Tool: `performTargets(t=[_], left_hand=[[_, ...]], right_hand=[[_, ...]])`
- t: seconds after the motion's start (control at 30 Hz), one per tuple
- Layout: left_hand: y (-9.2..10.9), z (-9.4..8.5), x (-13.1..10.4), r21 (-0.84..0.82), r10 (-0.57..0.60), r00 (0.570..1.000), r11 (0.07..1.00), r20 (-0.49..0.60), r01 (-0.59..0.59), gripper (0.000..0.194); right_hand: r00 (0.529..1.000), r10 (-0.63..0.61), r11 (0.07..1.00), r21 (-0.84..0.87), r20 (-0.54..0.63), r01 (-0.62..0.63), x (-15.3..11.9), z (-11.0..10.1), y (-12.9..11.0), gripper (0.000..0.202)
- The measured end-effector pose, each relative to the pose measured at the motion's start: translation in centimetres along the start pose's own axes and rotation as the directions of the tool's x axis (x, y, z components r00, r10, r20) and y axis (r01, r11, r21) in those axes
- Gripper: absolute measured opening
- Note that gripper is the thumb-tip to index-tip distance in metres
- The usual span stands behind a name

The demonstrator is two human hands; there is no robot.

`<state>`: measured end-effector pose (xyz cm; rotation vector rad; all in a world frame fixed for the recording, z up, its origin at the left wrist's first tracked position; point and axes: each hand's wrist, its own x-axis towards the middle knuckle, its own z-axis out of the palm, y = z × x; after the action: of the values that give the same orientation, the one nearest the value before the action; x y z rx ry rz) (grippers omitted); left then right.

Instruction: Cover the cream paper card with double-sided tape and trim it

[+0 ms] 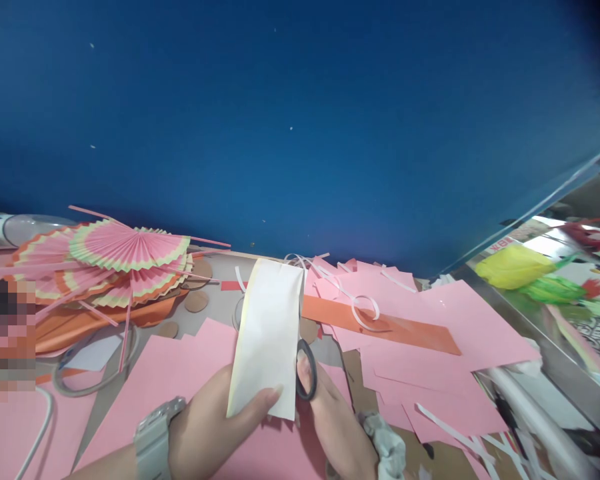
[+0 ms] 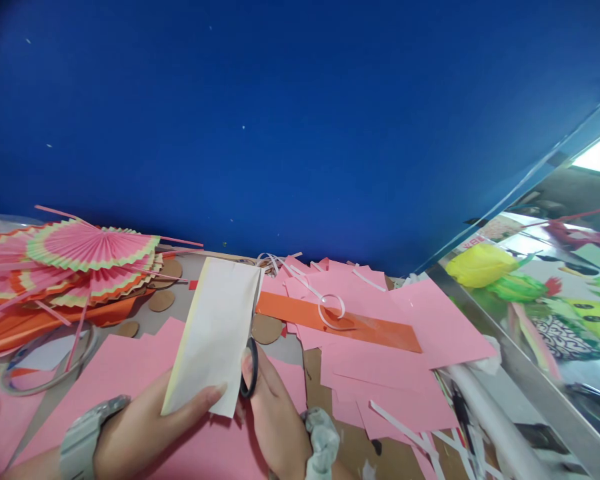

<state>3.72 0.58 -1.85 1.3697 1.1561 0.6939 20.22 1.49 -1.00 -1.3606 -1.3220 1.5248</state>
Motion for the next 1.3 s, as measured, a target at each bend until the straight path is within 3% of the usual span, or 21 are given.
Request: performTargets(t=[0.43,0.57,0.73,1.1,1.3], left_hand=[[-0.1,0.0,-0.1,0.033,0.011,1.000,0.999,-0.018,-0.011,0.033],[0.2,0.0,0.0,-0.002,0.028,1.000,1.000,0.006,-0.028,0.032],[0.3,-0.1,-0.1,-0.001,0.014,1.000,1.000,0.001,-0.014,0.032],[-0.1,-0.1,-0.1,0.049,-0.006,1.000,0.999,0.015,0.006,0.036],[-0.2,-0.1,-0.1,0.083,0.012,1.000,0.997,-0.013,-0.011,0.033]], right_hand=[[0.990,0.084,0.996,-0.013,-0.110,-0.086,0.0,0.2,0.0,0.046],[0.989,0.117,0.992,-0.031,-0.089,-0.120,0.0,0.2,0.4,0.048],[0.986,0.084,0.996,-0.024,-0.143,-0.088,-0.2,0.6,-0.3,0.044],[1.000,-0.015,0.990,0.141,0.014,0.013,0.4,-0.2,1.4,0.042],[1.000,-0.004,1.000,0.017,-0.003,0.004,0.3,-0.4,1.1,0.043]])
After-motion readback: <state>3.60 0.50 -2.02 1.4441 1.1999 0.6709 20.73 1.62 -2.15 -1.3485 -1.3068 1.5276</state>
